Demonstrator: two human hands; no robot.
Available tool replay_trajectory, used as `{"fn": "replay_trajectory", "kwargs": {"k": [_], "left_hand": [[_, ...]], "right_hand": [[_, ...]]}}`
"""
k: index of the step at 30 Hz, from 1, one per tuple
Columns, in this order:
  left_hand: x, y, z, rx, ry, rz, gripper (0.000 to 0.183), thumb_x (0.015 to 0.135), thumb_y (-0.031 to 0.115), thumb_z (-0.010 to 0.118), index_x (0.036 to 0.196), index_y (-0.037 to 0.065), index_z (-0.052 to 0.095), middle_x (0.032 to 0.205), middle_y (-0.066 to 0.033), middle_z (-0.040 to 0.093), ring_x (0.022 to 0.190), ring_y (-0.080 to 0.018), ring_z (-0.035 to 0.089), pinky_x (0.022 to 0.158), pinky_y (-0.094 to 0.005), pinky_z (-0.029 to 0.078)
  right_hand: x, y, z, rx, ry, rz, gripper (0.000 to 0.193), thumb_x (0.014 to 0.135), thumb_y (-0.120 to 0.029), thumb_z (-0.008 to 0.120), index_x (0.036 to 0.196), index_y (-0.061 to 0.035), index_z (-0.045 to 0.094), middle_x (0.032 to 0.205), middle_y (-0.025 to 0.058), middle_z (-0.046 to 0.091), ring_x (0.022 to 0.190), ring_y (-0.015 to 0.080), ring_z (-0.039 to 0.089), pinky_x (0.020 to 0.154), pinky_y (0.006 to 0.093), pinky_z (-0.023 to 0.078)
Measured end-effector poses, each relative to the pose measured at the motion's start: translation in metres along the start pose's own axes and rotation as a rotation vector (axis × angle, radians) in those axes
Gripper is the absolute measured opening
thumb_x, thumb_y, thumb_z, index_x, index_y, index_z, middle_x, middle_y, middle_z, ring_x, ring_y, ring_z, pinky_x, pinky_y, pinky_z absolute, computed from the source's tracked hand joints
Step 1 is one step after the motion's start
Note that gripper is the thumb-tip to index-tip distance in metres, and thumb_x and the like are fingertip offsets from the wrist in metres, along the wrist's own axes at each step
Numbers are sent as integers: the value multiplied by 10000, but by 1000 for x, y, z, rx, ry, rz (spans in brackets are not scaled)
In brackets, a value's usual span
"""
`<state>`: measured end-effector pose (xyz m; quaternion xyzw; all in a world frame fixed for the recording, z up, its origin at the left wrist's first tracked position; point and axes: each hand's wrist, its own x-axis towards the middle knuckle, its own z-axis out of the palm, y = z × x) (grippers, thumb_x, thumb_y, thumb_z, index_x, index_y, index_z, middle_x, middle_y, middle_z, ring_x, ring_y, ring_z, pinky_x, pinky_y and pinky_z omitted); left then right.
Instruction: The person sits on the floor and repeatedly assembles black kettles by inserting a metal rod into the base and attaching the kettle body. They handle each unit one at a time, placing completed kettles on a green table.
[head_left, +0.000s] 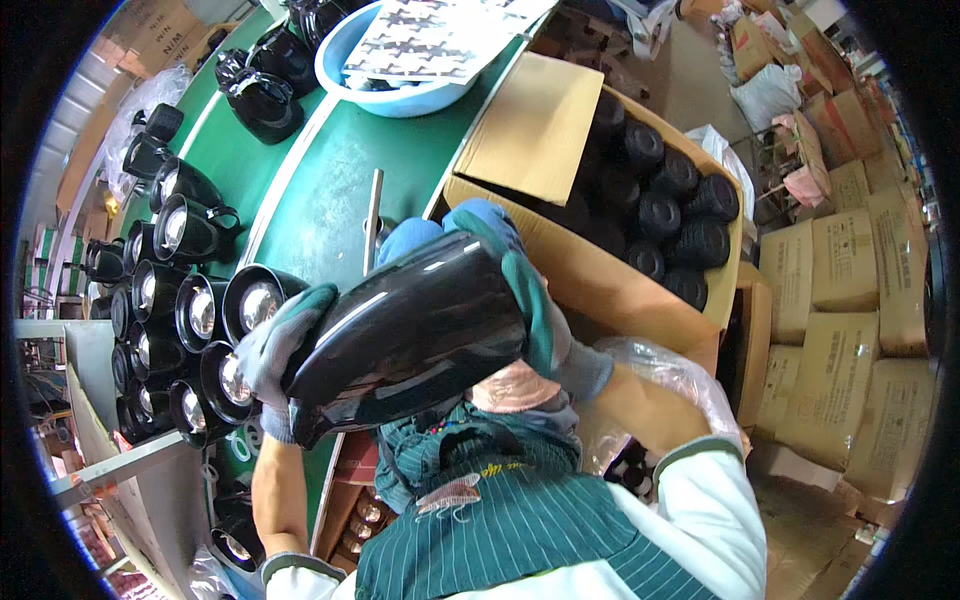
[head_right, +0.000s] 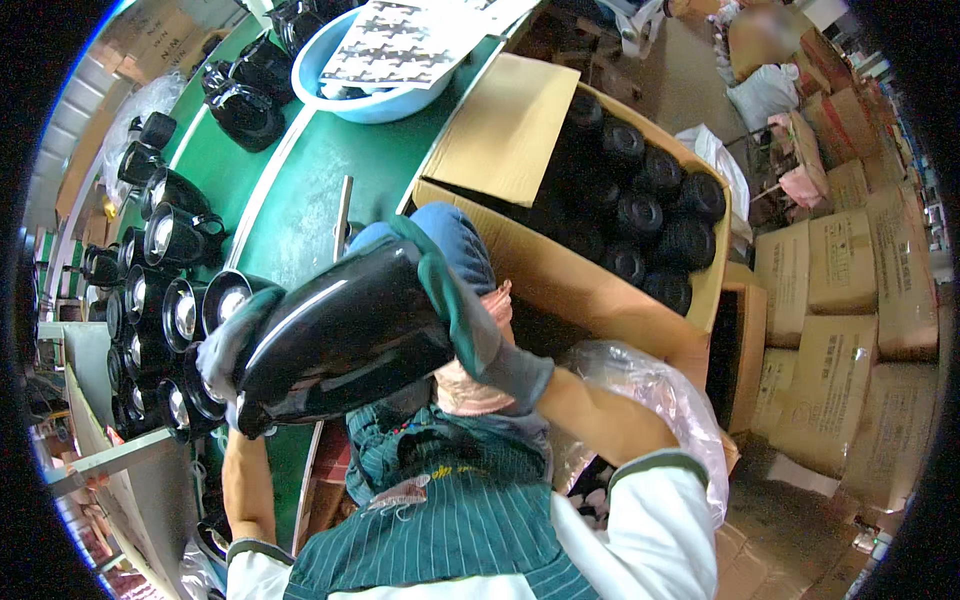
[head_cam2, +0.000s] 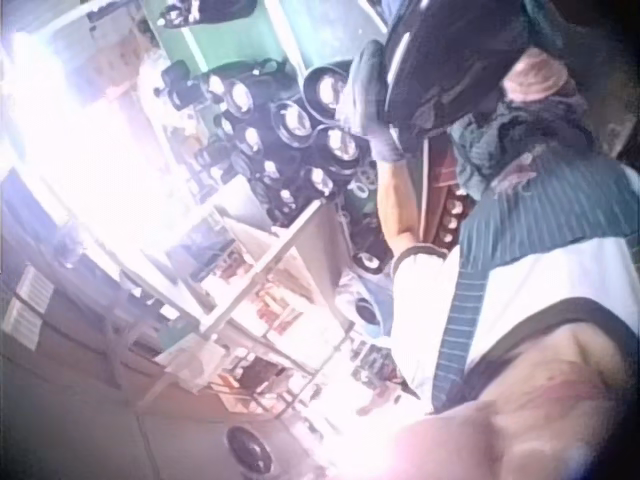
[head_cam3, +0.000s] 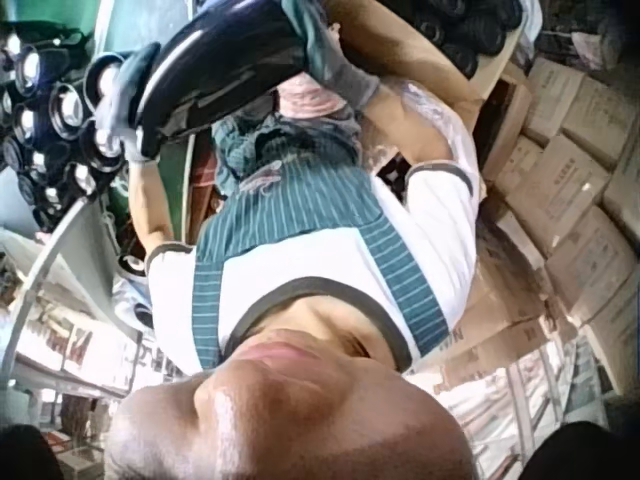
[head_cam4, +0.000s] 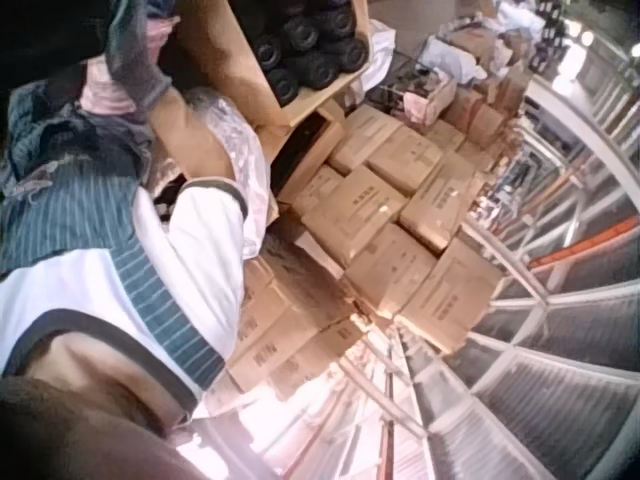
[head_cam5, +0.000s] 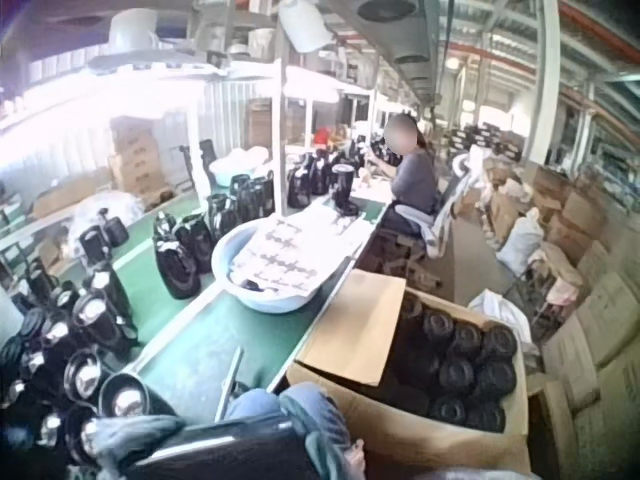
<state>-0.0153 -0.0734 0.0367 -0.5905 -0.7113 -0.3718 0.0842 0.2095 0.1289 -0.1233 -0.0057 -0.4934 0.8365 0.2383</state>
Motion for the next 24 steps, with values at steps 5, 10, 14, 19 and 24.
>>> {"fn": "replay_trajectory", "kwargs": {"k": [5,10,14,19,24], "left_hand": [[-44,-33,19,-339,166,-347,323,864,97,727,1142,-63,692,1116,-162,752,990,-253,735,924,-374,575],[-85,-48,65,-749,-31,-788,492,867,157,772,1288,-43,616,1177,-149,716,1026,-251,705,965,-383,559],[-67,-30,49,-905,8,-912,426,870,177,744,1217,-55,659,1111,-121,730,978,-215,704,923,-351,556],[-27,-14,14,-565,-1,-611,376,859,197,730,1129,-63,712,1018,-95,748,927,-174,705,877,-313,551],[-2,-4,-8,-140,-82,-303,382,815,210,764,1114,-28,754,936,-124,779,846,-207,761,813,-312,578]], "right_hand": [[40,-72,46,-323,-98,-70,833,1031,-435,562,1643,-22,177,1675,207,253,1535,333,275,1261,430,223],[49,-88,38,-953,-247,-494,1088,882,-778,508,1645,-56,224,1672,326,141,1516,573,166,1226,632,133],[44,-100,72,-811,-129,-425,966,960,-645,473,1625,16,240,1684,307,138,1543,508,176,1247,569,129],[4,-59,67,211,142,130,713,987,-255,621,1578,-4,311,1645,189,292,1475,254,372,1196,453,350],[-12,22,28,-921,229,-572,592,1109,-142,462,1642,-59,221,1682,109,282,1503,209,341,1245,331,276]]}}
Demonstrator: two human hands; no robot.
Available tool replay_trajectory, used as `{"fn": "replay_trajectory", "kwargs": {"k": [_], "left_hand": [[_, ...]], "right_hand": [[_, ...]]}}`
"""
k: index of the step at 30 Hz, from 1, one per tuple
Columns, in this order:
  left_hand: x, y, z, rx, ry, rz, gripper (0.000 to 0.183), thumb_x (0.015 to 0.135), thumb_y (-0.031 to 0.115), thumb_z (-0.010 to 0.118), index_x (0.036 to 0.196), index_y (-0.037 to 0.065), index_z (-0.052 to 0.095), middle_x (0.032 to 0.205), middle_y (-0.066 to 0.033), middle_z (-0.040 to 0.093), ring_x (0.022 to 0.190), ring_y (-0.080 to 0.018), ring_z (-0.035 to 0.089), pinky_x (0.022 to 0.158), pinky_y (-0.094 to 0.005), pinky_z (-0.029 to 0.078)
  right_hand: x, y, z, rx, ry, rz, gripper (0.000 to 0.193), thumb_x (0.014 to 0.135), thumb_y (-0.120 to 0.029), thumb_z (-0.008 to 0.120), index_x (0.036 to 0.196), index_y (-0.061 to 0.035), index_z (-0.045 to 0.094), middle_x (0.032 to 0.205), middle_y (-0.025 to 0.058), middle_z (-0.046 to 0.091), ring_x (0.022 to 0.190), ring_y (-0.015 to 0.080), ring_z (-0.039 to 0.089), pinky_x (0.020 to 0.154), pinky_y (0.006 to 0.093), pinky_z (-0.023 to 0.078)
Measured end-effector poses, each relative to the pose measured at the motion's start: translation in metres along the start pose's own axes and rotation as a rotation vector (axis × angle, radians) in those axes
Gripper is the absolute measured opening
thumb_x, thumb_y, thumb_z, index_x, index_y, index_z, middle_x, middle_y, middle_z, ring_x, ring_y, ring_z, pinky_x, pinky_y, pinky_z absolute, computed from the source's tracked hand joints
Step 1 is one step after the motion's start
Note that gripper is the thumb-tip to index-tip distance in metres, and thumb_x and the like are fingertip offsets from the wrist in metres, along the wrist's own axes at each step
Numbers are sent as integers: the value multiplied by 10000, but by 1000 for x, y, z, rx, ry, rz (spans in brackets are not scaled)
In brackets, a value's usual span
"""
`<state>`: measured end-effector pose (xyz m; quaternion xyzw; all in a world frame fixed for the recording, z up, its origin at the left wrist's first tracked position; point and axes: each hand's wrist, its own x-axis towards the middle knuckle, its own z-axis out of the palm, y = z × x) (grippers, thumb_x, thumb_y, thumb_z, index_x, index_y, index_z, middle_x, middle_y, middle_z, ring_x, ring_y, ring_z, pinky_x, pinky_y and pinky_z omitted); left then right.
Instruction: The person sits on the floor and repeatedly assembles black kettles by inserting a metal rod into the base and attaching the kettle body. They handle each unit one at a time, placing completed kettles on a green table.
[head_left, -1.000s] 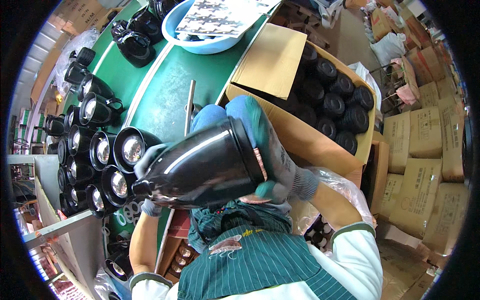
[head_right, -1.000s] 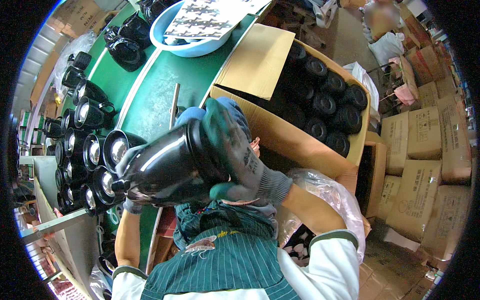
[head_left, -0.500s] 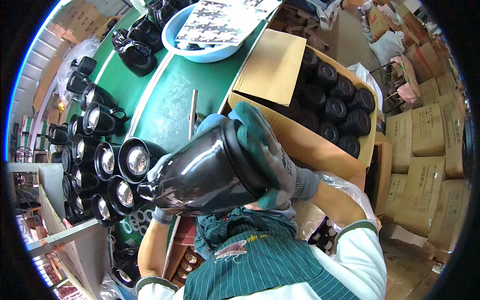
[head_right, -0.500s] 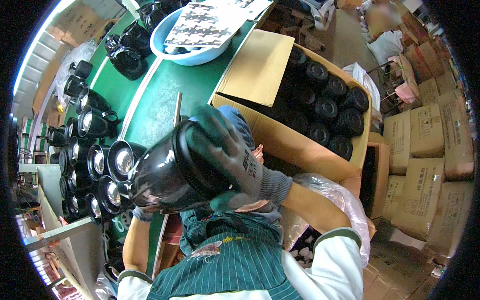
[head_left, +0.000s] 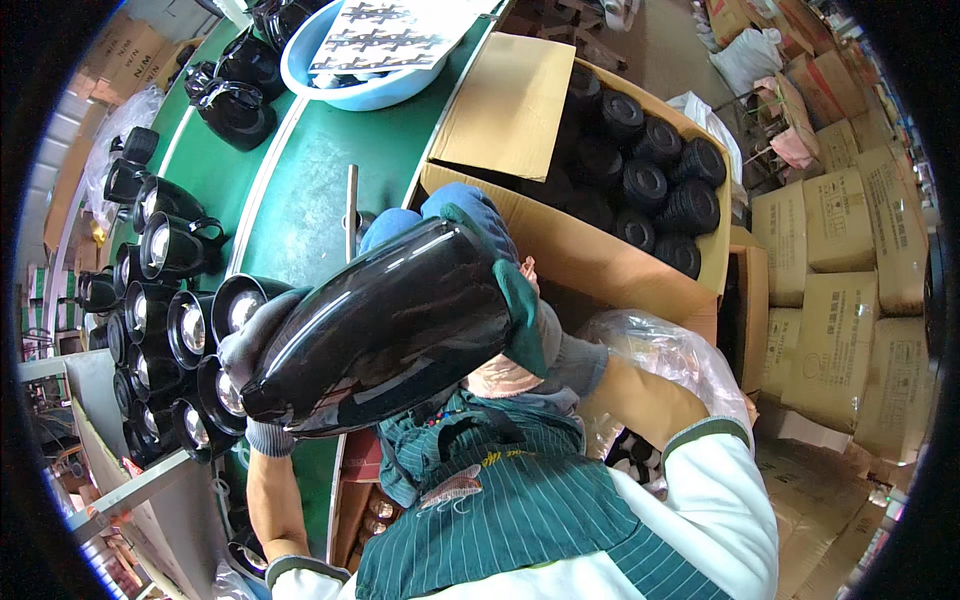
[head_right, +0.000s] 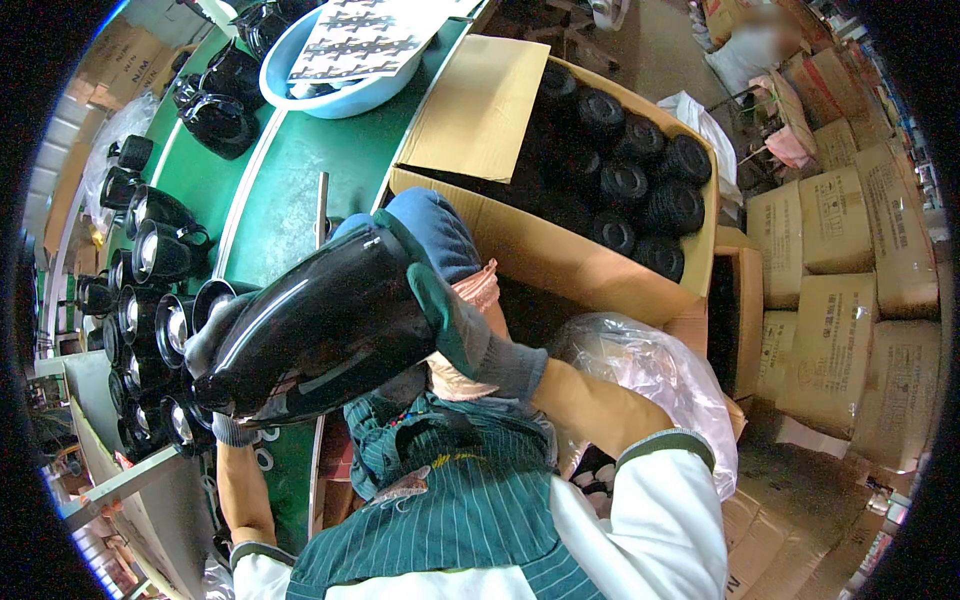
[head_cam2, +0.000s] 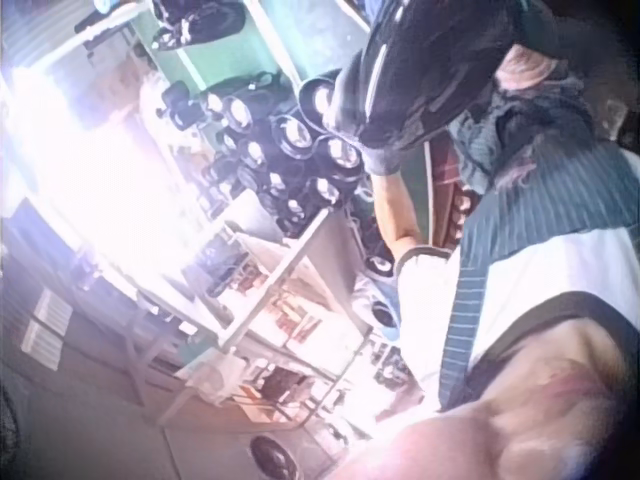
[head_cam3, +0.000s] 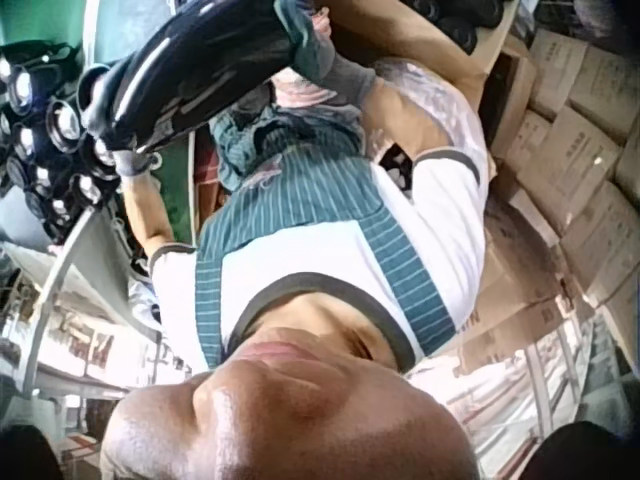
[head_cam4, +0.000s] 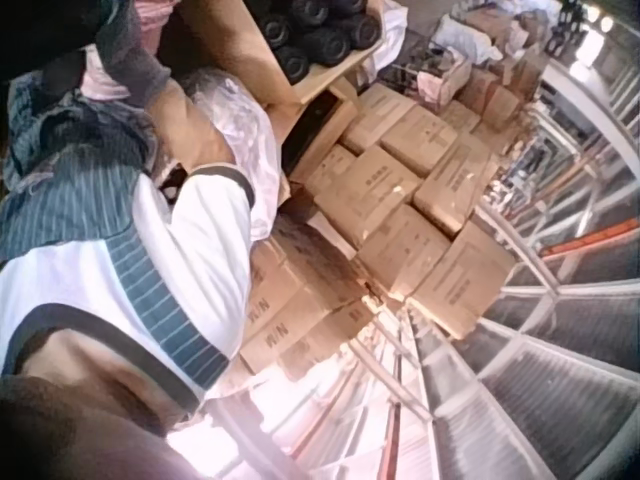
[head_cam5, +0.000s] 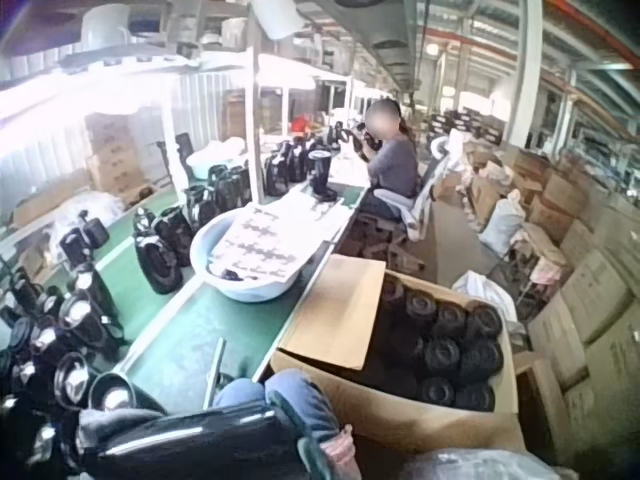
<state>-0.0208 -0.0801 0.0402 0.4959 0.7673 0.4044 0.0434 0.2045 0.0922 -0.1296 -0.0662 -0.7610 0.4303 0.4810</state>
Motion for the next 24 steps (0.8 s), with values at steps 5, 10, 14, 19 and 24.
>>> {"fn": "replay_trajectory", "kwargs": {"k": [5,10,14,19,24], "left_hand": [[6,14,-1,5,-72,-81,401,804,183,741,1155,-11,745,993,-109,783,896,-211,751,838,-318,566],[22,71,6,-647,-156,-102,732,749,114,821,1419,-44,573,1339,-155,684,1204,-190,649,1059,-348,486],[14,88,-1,-613,-259,49,859,763,254,835,1470,-91,491,1421,-215,613,1292,-272,607,1111,-396,443],[10,96,-5,-440,-290,150,948,805,434,828,1480,-118,455,1463,-263,560,1346,-331,574,1132,-440,430],[5,104,2,-317,-116,194,739,793,185,792,1436,-73,537,1444,-275,570,1349,-390,576,1122,-420,441]], "right_hand": [[43,-5,-23,345,-122,172,502,1108,-116,425,1588,-13,322,1648,114,348,1470,209,405,1246,345,293],[74,-3,-36,1167,-12,895,487,1097,-261,446,1515,-10,435,1512,160,525,1366,271,543,1134,470,485],[71,-7,-37,1139,-29,807,517,1085,-321,465,1506,-21,444,1462,180,561,1306,289,597,1076,445,543],[63,-5,-32,1371,-23,967,739,1041,-591,401,1527,-35,421,1474,201,545,1316,351,580,1096,494,514],[61,0,-27,1421,17,915,525,1058,-533,401,1264,-53,455,1236,169,559,1126,322,585,1068,498,517]]}}
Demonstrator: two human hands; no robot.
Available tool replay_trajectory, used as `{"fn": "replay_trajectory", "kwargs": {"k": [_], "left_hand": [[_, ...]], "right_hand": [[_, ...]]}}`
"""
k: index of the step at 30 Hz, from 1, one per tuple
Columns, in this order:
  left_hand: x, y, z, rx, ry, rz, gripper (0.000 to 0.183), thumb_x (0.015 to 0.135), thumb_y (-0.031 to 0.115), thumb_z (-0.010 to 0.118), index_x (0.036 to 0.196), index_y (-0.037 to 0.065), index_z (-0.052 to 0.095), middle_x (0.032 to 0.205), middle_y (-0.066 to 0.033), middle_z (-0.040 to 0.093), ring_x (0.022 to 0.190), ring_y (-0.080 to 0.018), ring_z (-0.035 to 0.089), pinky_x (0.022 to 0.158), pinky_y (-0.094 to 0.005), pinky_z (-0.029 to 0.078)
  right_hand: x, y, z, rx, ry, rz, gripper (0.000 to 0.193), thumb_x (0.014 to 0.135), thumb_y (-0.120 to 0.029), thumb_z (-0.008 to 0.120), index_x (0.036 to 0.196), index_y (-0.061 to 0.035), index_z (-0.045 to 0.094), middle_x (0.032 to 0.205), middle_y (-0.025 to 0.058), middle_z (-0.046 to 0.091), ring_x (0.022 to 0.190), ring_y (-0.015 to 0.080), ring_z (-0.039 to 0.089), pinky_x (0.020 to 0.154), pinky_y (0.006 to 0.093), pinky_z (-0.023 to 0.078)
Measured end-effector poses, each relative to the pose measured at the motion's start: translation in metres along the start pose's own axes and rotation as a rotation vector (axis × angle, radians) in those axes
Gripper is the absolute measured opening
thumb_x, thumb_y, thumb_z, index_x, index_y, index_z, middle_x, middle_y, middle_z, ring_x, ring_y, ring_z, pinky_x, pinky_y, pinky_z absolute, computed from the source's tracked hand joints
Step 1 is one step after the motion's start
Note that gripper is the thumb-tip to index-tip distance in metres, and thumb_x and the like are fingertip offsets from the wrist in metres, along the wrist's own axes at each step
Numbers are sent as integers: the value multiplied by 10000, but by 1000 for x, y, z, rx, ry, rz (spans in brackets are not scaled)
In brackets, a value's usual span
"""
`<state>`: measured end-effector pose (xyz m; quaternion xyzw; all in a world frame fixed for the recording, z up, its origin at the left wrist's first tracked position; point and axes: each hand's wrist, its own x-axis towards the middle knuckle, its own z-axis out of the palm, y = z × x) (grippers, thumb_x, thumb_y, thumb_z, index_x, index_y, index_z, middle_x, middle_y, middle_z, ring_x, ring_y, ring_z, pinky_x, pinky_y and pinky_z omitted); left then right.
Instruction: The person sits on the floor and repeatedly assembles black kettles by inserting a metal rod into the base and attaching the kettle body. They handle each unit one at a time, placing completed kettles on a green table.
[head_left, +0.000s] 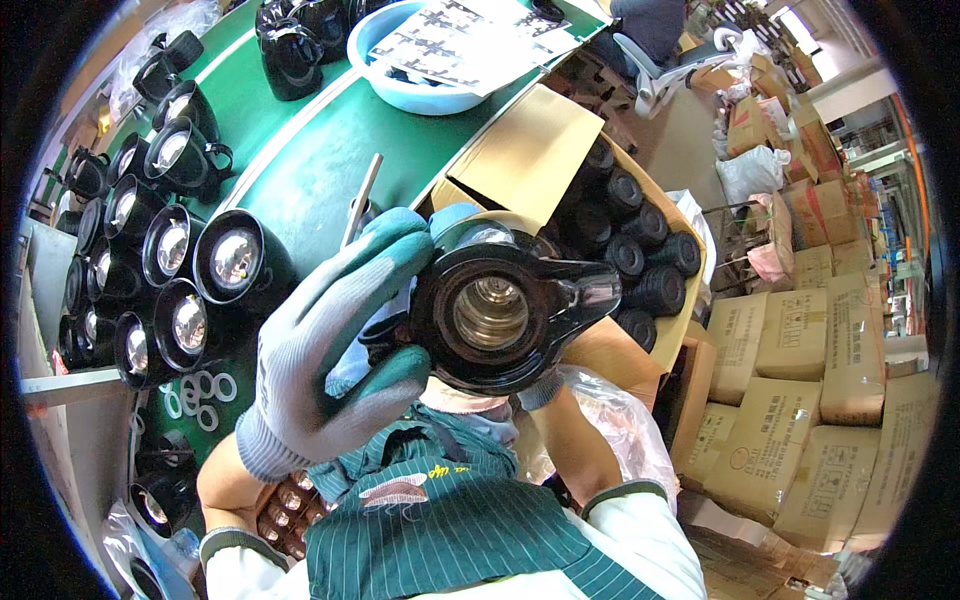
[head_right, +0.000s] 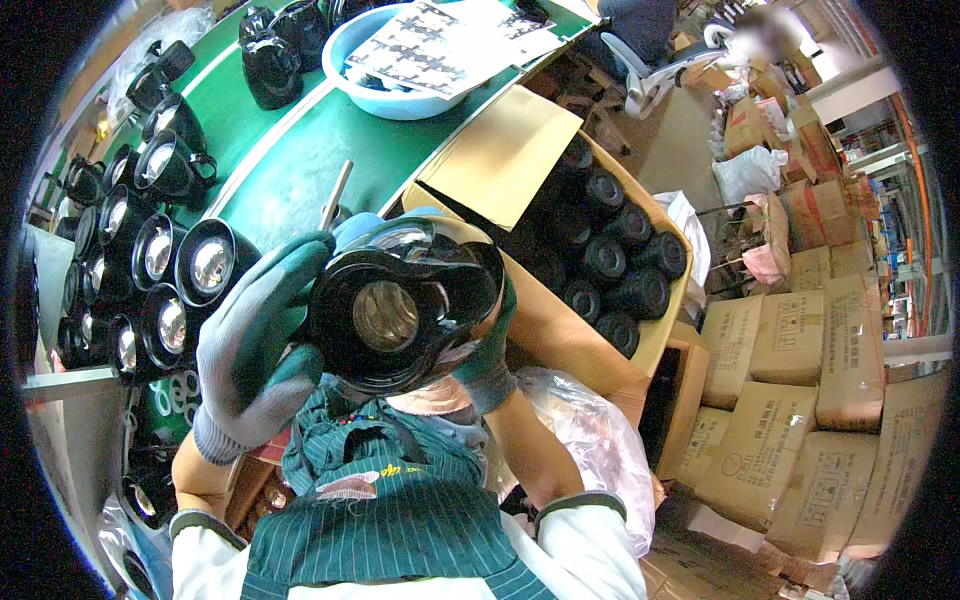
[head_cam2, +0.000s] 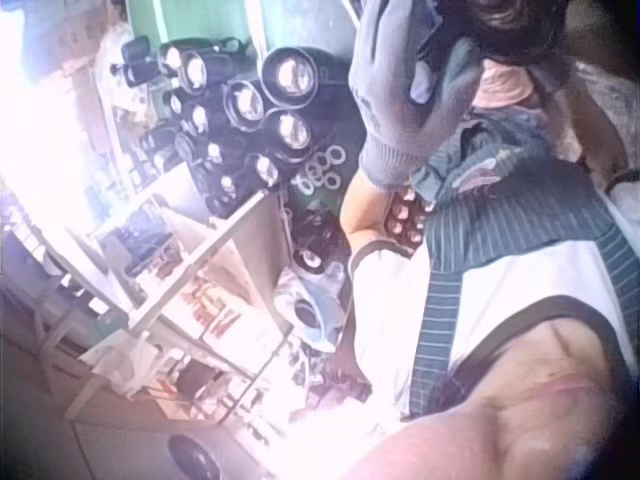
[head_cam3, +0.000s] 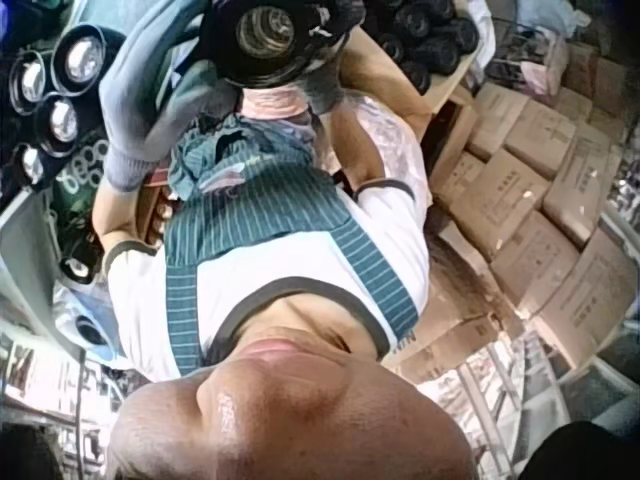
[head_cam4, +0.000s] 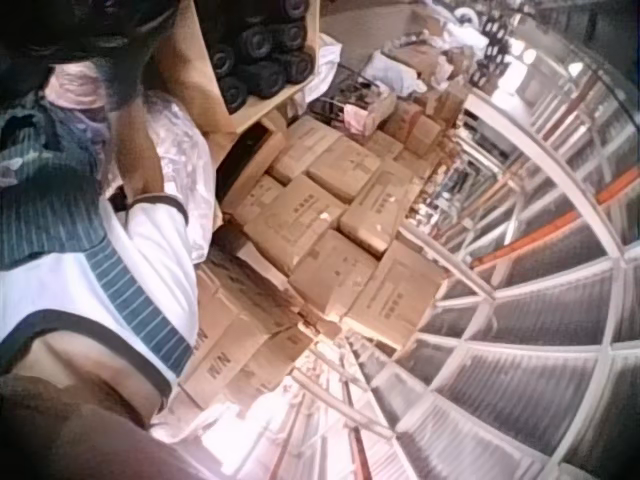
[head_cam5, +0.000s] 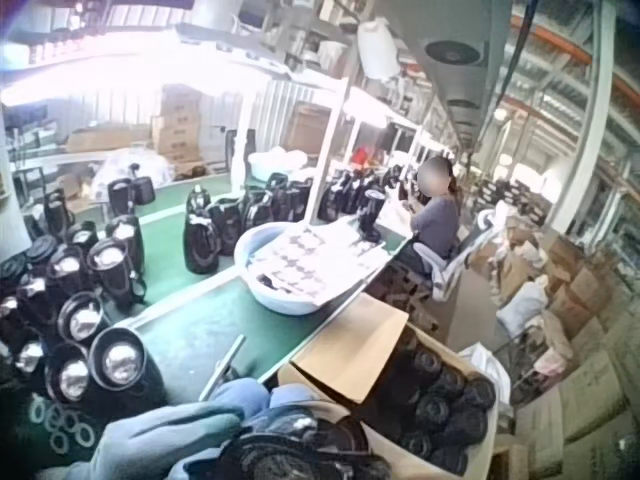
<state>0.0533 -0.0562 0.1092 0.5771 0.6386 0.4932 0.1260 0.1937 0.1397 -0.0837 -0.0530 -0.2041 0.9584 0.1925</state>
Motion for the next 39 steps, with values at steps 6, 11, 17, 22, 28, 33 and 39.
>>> {"fn": "replay_trajectory", "kwargs": {"k": [6,11,17,22,28,33,39], "left_hand": [[-32,-33,5,-154,-20,-140,881,717,85,875,1501,8,482,1404,-256,589,1269,-404,617,1082,-436,476],[-89,-87,35,220,-275,-119,750,733,-6,751,1447,62,532,1294,-223,594,1176,-397,623,982,-433,532],[-95,-124,39,201,9,-212,337,679,-129,582,913,39,757,1072,-156,750,1037,-382,716,941,-434,556],[-6,-234,47,641,200,-374,502,961,293,685,1365,4,616,1323,-239,649,1164,-377,659,1012,-418,513],[33,-331,64,766,-142,-1030,699,885,545,719,1365,60,570,1255,-256,628,1117,-415,681,934,-496,556],[33,-271,41,426,74,-739,441,953,289,714,1316,47,658,1015,-129,751,812,-181,693,729,-318,546],[35,-122,6,-35,-359,-524,585,863,182,792,1397,18,619,1087,-100,755,907,-144,700,818,-310,561]], "right_hand": [[19,-33,12,-322,-174,-53,422,1079,-464,402,948,-75,496,951,132,575,898,286,591,1035,503,520],[60,-49,9,-432,-542,-190,533,1097,-406,403,685,-92,531,714,100,589,708,257,596,1007,506,523],[59,-7,-14,-551,-410,-138,641,1097,-314,510,496,-92,542,469,52,533,477,223,573,975,553,531],[78,-9,-33,-535,-388,-167,716,1116,-383,433,471,-82,514,476,96,531,459,259,556,916,567,551],[78,2,-60,-869,-154,-216,658,1117,-463,378,712,-21,648,605,109,599,569,246,598,807,462,573],[65,25,-82,-613,15,63,771,1055,-656,361,1369,20,560,1207,150,664,1054,251,663,943,391,559],[46,24,-9,-498,156,-53,1129,895,-905,191,1598,-25,266,1427,280,550,1247,372,628,1061,497,534]]}}
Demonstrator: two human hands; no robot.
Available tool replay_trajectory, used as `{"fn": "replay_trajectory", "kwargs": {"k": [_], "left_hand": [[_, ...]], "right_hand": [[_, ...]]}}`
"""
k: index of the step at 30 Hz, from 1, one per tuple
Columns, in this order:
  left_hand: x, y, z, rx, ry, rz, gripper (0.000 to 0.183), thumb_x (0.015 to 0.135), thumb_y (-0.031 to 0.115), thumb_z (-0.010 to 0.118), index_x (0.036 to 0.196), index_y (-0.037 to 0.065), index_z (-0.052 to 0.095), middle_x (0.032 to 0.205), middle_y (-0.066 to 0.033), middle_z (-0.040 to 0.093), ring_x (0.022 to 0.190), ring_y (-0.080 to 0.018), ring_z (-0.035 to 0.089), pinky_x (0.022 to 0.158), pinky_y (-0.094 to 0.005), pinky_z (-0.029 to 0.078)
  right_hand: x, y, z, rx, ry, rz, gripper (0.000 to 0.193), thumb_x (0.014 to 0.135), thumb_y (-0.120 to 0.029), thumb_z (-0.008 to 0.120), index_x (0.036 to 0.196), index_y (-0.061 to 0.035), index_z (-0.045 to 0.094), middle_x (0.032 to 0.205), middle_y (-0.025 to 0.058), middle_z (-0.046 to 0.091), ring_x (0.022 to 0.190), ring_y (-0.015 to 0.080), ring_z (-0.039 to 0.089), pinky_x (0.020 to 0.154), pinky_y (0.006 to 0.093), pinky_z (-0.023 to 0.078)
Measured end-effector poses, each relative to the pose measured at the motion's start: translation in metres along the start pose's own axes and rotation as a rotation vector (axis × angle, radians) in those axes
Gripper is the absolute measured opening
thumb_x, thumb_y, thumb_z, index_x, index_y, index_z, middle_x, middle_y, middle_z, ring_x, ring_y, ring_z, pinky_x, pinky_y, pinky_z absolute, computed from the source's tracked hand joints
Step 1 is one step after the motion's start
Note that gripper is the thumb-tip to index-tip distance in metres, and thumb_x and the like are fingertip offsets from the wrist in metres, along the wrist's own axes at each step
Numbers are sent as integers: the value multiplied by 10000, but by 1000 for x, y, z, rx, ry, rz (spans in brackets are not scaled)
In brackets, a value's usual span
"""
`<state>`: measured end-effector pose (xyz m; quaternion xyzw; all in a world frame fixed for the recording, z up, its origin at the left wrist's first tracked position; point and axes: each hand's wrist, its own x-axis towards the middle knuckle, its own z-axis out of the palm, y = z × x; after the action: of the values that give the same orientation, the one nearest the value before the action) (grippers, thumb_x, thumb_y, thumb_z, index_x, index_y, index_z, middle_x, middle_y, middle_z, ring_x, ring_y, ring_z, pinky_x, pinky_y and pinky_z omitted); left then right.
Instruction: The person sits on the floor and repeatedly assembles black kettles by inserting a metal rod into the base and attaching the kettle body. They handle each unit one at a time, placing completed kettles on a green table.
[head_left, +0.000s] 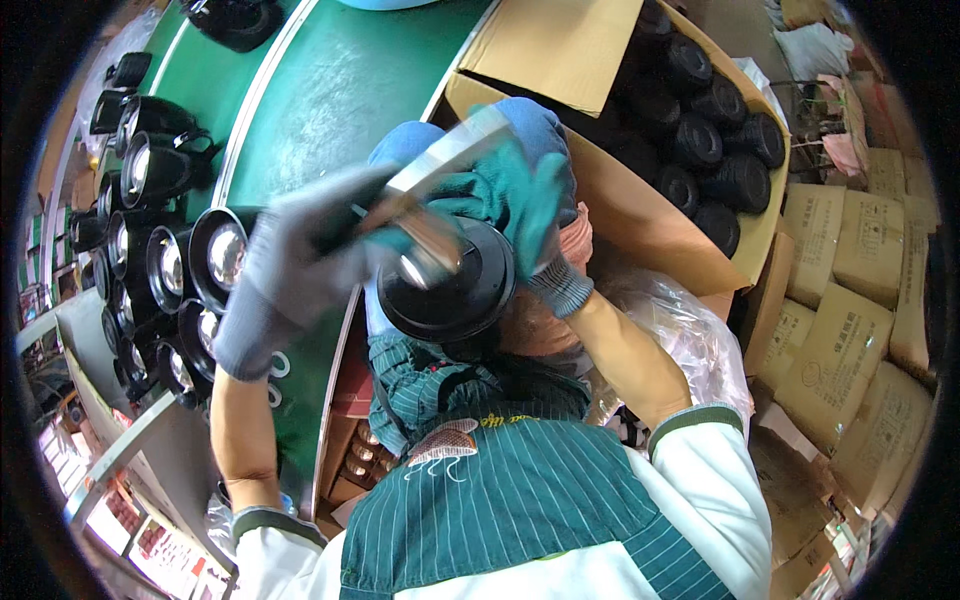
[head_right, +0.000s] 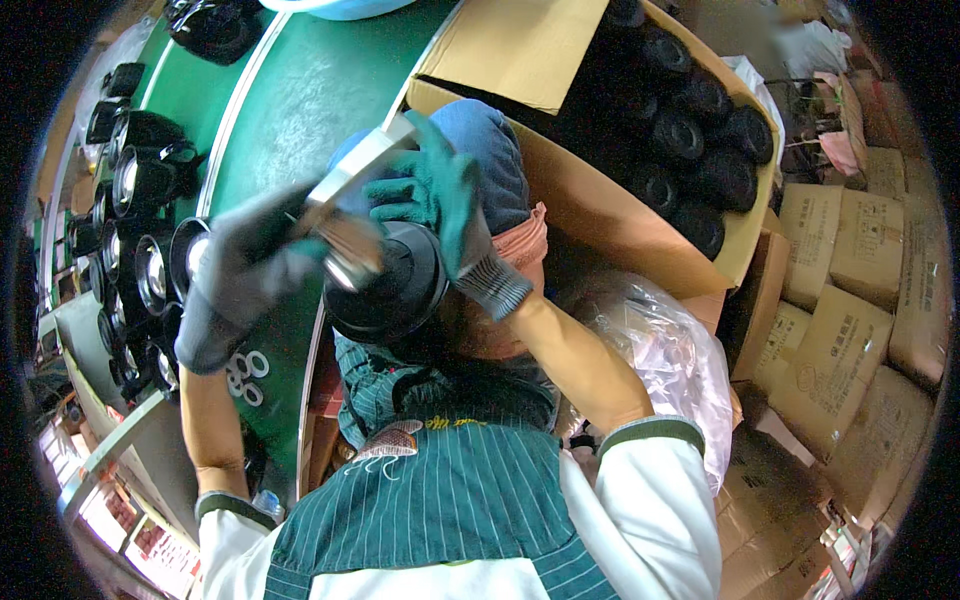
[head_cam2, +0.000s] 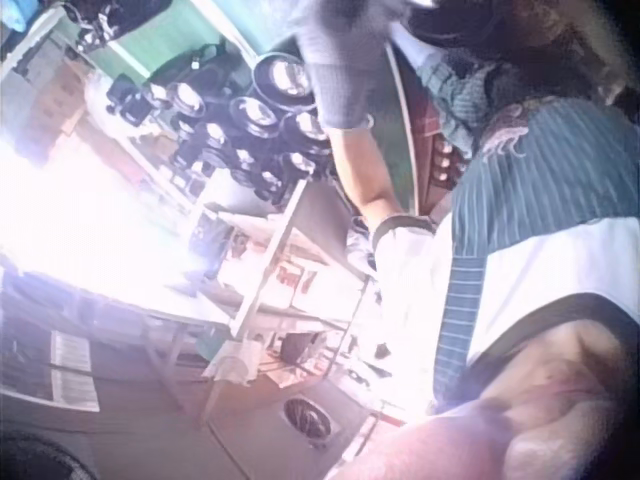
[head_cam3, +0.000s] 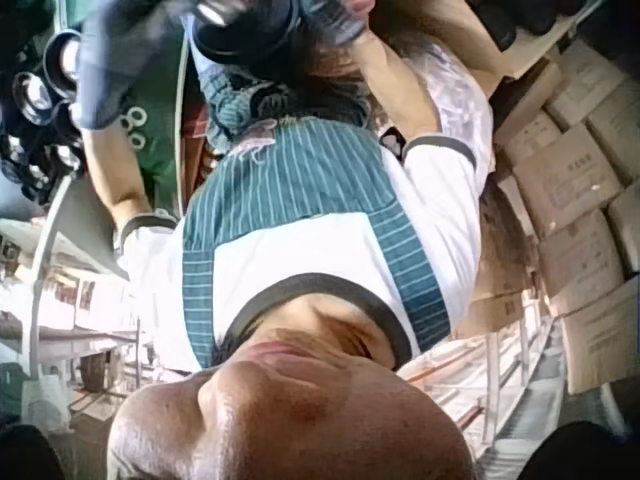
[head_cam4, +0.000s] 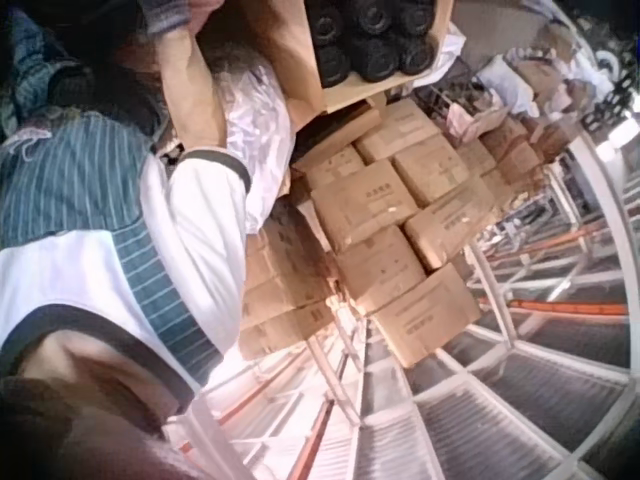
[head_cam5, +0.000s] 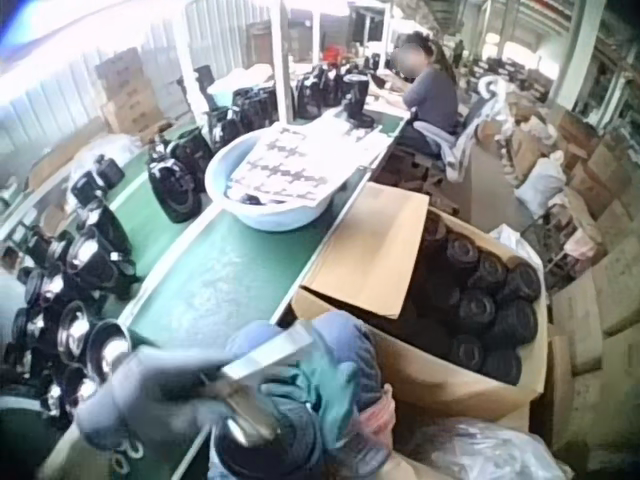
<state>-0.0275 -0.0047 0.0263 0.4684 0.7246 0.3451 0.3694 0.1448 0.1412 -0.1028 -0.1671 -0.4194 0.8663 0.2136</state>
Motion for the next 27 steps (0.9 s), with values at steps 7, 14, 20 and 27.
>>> {"fn": "replay_trajectory", "kwargs": {"k": [7,14,20,27], "left_hand": [[-25,46,21,605,-162,-51,604,804,199,749,1352,9,584,1095,-223,704,998,-408,710,884,-435,569],[-42,74,95,971,80,-255,723,900,444,716,1411,-14,489,983,-101,591,824,-204,689,572,-337,569],[-24,87,135,1145,152,-645,753,944,431,686,1479,-16,401,1217,-159,581,970,-252,706,663,-376,619],[-59,55,103,654,270,-183,661,884,309,747,1417,31,474,1219,-207,618,964,-338,710,761,-422,594]], "right_hand": [[5,-25,11,134,128,-35,853,1068,-651,278,1465,82,459,1158,186,728,1030,299,732,910,426,601],[46,27,-13,210,-419,25,568,1070,-289,525,1484,88,428,791,29,613,827,208,695,814,352,613],[82,61,7,474,-735,365,697,1074,-381,535,1567,54,305,743,-79,523,757,123,648,897,333,586],[44,34,-11,619,-498,481,552,1072,-299,543,1482,52,422,848,12,648,934,199,718,934,395,613]]}}
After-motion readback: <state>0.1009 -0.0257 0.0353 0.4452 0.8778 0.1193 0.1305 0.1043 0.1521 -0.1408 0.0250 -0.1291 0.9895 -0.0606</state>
